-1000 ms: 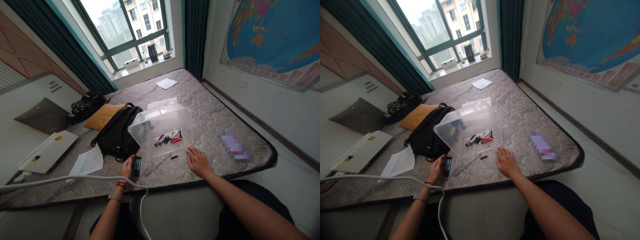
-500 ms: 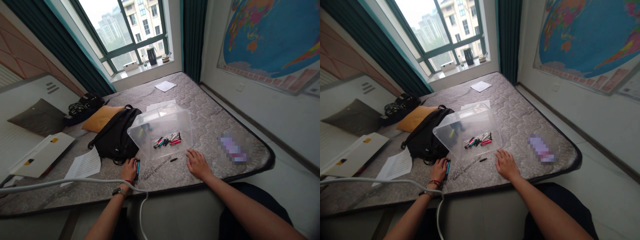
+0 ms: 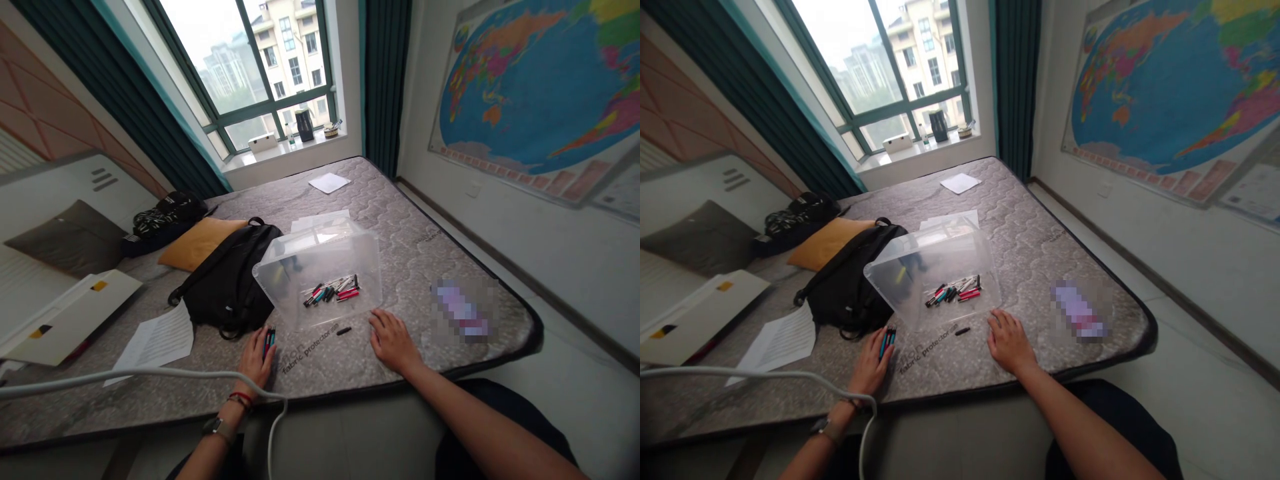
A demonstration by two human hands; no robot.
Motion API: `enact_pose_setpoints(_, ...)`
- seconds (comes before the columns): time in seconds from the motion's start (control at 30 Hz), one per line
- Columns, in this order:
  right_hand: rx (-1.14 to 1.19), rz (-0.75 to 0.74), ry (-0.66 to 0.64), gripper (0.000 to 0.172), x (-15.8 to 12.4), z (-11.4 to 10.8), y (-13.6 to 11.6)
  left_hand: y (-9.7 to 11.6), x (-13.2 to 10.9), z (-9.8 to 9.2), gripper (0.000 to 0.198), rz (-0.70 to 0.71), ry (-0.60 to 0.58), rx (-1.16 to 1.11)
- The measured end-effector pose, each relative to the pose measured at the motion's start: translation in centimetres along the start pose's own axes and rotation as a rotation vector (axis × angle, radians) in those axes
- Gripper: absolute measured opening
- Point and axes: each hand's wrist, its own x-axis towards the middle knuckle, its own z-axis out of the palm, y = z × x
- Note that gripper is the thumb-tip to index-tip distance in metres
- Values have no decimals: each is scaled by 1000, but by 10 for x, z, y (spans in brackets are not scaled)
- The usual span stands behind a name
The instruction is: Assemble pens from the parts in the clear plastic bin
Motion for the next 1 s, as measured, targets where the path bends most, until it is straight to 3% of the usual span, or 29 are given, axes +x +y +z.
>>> enact_pose_setpoints(0.13,8,4,0,32,0,0,0,53,-21,-2,44,7,71,4)
enact_pose_setpoints(0.3,3,1,9,32,0,2,-1,136,-21,5,28,128,-173,-158)
enact_pose_setpoints(0.43,1,-2,23,33,-1,2,-1,181,2,24,27,185,-253,-179)
enact_pose_setpoints(0.53,2,-2,18,32,-1,2,-1,193,22,38,29,168,-246,-128)
enact_pose_setpoints(0.73,-2,9,8,34,-1,3,0,194,38,56,18,171,-330,31)
enact_pose_setpoints(1.0,-2,17,2,33,-1,2,0,191,54,46,17,236,-344,40)
